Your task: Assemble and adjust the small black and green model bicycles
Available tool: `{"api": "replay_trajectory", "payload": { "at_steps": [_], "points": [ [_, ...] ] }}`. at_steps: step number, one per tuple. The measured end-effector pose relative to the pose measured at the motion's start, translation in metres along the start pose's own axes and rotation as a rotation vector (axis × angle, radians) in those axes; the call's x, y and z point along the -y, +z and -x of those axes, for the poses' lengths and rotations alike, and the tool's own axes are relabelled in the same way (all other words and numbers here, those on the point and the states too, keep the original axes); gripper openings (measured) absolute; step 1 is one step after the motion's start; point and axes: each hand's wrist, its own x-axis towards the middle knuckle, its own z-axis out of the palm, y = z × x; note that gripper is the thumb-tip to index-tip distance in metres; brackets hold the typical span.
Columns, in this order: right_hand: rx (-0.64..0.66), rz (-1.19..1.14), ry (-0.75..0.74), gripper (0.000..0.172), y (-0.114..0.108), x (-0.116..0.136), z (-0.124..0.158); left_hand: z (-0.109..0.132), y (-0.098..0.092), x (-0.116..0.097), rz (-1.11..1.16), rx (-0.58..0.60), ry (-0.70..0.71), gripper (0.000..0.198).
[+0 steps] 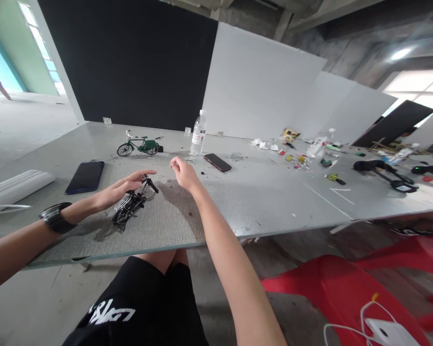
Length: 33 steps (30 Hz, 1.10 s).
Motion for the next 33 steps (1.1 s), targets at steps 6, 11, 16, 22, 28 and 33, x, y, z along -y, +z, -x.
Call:
{"api": "replay_trajectory", "payload": {
  "at_steps": [6, 11, 16, 22, 28, 33],
  "points": [
    [0.214, 0.298, -0.081, 0.023, 0.003, 0.009, -0.016, -0.001, 0.001, 0.003, -0.023, 0.013, -0.003, 0.058],
    [0.304, 0.356, -0.098, 0.027, 0.012, 0.009, -0.017, -0.001, 0.0, 0.005, 0.021, 0.018, 0.002, 0.06],
    [0.34, 0.413, -0.087, 0.027, 0.018, 0.005, -0.015, -0.001, 0.001, 0.002, 0.033, 0.017, 0.0, 0.06],
    [0.333, 0.41, -0.124, 0.028, 0.021, 0.009, -0.016, -0.001, 0.001, 0.001, 0.007, 0.009, 0.009, 0.058],
    [0.333, 0.398, -0.133, 0.028, 0.021, 0.012, -0.011, 0.0, 0.001, -0.002, 0.018, 0.014, -0.007, 0.059],
    [0.326, 0.393, -0.13, 0.028, 0.019, 0.014, -0.008, 0.001, 0.001, -0.002, 0.005, -0.008, -0.017, 0.058]
  ]
}}
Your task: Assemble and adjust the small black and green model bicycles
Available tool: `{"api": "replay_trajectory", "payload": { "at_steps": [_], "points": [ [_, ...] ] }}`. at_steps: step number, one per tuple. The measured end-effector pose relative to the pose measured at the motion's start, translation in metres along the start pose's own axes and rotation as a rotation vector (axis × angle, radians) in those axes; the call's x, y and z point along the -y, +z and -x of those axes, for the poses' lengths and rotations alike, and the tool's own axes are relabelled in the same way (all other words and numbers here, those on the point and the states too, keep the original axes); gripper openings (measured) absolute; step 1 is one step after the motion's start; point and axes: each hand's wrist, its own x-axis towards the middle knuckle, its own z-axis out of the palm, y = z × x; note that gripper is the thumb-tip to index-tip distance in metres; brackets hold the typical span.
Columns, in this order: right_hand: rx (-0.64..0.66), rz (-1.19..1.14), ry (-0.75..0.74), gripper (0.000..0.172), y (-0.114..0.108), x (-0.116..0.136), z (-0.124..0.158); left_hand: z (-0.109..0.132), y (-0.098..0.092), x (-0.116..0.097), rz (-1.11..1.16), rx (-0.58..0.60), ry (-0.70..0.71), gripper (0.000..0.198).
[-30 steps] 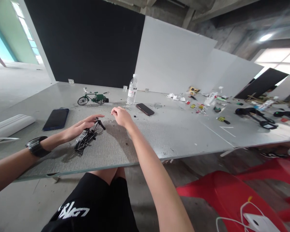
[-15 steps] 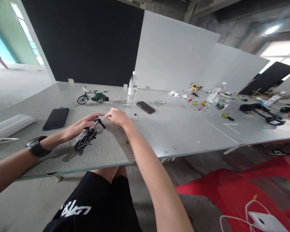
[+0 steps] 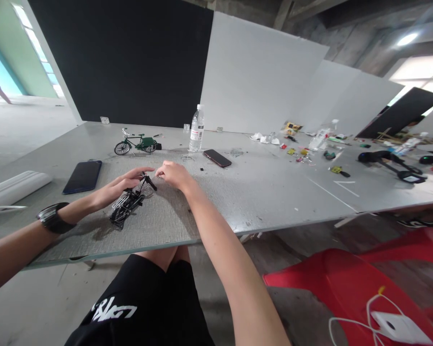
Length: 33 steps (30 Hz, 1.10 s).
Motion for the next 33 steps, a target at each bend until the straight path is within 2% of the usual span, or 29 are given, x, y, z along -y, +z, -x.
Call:
{"api": "replay_trajectory", "payload": {
  "at_steps": [16, 33],
  "points": [
    [0.015, -0.016, -0.004, 0.028, -0.0022, 0.0023, 0.0035, 0.001, -0.0002, -0.0045, -0.048, -0.002, 0.006, 0.059],
    [0.013, 0.007, -0.032, 0.029, -0.0004, 0.0043, 0.0065, -0.0026, -0.0009, -0.0006, 0.037, 0.016, -0.008, 0.062]
  ]
}}
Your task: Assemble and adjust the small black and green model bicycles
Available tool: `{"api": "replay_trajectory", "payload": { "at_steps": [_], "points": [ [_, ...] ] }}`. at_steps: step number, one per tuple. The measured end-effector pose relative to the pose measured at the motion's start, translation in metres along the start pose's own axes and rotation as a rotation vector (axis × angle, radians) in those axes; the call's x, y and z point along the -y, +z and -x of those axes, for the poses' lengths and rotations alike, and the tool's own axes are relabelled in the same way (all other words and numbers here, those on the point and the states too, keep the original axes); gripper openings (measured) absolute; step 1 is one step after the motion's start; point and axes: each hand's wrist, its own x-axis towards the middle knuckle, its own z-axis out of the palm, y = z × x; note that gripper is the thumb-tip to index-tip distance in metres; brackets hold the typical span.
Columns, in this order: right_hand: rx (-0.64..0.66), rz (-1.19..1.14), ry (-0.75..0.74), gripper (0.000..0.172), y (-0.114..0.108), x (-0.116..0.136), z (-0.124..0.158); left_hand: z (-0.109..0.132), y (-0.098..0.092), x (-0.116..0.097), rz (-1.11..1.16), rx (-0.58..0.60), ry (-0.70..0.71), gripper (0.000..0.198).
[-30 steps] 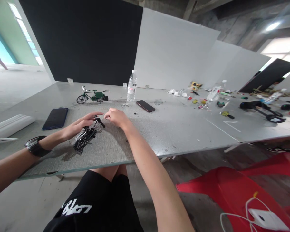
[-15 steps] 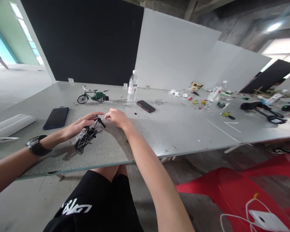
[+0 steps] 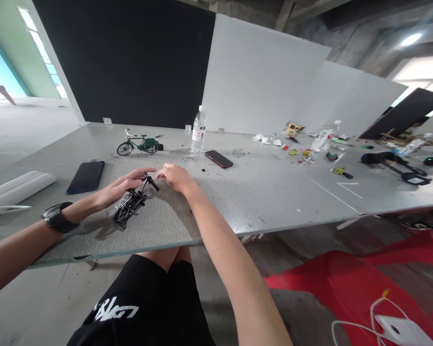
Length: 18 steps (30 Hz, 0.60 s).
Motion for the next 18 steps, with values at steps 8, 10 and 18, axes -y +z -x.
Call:
{"api": "replay_trajectory", "payload": {
  "at_steps": [8, 10, 18],
  "points": [
    [0.005, 0.001, 0.021, 0.028, -0.0015, 0.002, 0.0009, -0.0004, 0.0014, 0.003, 0.003, -0.022, 0.003, 0.061],
    [0.01, 0.001, 0.029, 0.028, -0.0013, 0.0034, 0.0008, -0.0004, 0.0012, 0.0033, 0.007, -0.02, 0.004, 0.061],
    [-0.004, 0.018, 0.019, 0.025, 0.0025, 0.0071, -0.0023, 0.0003, 0.0003, 0.0006, -0.004, -0.011, 0.007, 0.061]
  ]
}}
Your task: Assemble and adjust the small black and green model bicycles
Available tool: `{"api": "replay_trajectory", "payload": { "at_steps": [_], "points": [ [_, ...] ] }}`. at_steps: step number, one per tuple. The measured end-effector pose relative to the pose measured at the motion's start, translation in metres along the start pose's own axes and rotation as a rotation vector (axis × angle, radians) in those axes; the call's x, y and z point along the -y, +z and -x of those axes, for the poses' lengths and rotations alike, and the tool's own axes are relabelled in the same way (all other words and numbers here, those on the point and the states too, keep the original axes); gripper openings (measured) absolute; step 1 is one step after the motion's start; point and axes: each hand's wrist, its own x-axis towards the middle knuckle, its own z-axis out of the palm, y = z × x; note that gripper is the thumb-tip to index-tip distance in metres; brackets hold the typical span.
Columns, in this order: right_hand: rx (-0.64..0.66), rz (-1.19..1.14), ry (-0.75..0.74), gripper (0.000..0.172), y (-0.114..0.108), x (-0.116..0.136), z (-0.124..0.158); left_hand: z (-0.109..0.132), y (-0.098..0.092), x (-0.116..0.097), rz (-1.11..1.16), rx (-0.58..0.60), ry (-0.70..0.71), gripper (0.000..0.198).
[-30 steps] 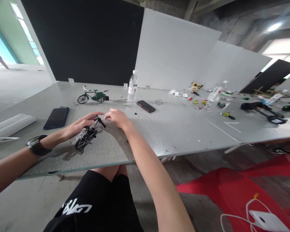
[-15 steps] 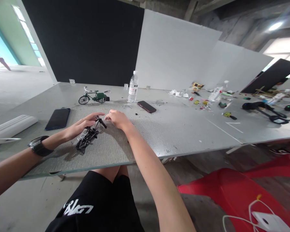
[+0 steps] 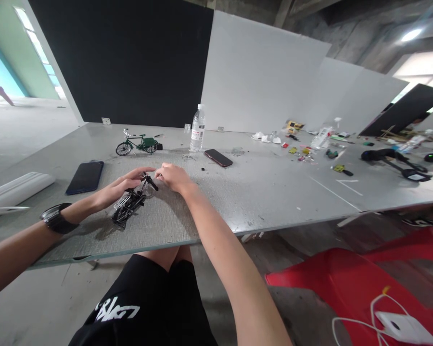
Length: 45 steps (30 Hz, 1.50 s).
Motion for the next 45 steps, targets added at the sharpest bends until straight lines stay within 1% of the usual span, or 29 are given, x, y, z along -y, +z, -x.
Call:
{"api": "replay_trajectory", "payload": {
  "at_steps": [4, 8, 15, 20, 25, 30, 36, 39, 41, 45],
  "points": [
    [-0.024, -0.049, 0.004, 0.027, 0.0, -0.004, 0.0, 0.0, 0.0, 0.0, 0.013, 0.013, 0.01, 0.06],
    [-0.043, -0.053, 0.011, 0.028, 0.0, -0.009, 0.001, 0.001, 0.0, 0.0, -0.01, -0.011, 0.0, 0.059],
    [0.014, -0.018, 0.008, 0.03, -0.002, -0.005, 0.002, 0.0, 0.001, 0.0, 0.017, 0.001, -0.005, 0.062],
    [0.043, -0.018, 0.01, 0.03, -0.005, 0.0, 0.003, 0.0, 0.001, 0.001, -0.003, -0.023, -0.004, 0.062],
    [0.028, -0.015, 0.004, 0.027, -0.004, 0.0, 0.003, 0.0, 0.002, 0.002, 0.01, -0.028, -0.001, 0.06],
    [0.012, -0.029, 0.003, 0.029, -0.003, 0.0, 0.003, 0.0, 0.002, 0.004, 0.033, -0.024, -0.002, 0.06],
    [-0.016, -0.035, -0.005, 0.028, 0.002, -0.001, 0.003, -0.001, 0.001, 0.005, 0.009, -0.033, -0.001, 0.061],
    [-0.046, -0.082, 0.024, 0.029, 0.0, -0.001, 0.002, -0.001, 0.001, 0.005, 0.0, -0.032, 0.004, 0.06],
    [-0.085, -0.122, 0.05, 0.03, -0.005, 0.0, 0.003, 0.0, 0.001, 0.005, -0.007, -0.023, 0.017, 0.059],
    [-0.231, -0.186, 0.101, 0.029, -0.023, 0.008, 0.016, 0.0, 0.001, 0.004, -0.003, -0.012, 0.029, 0.058]
  ]
}}
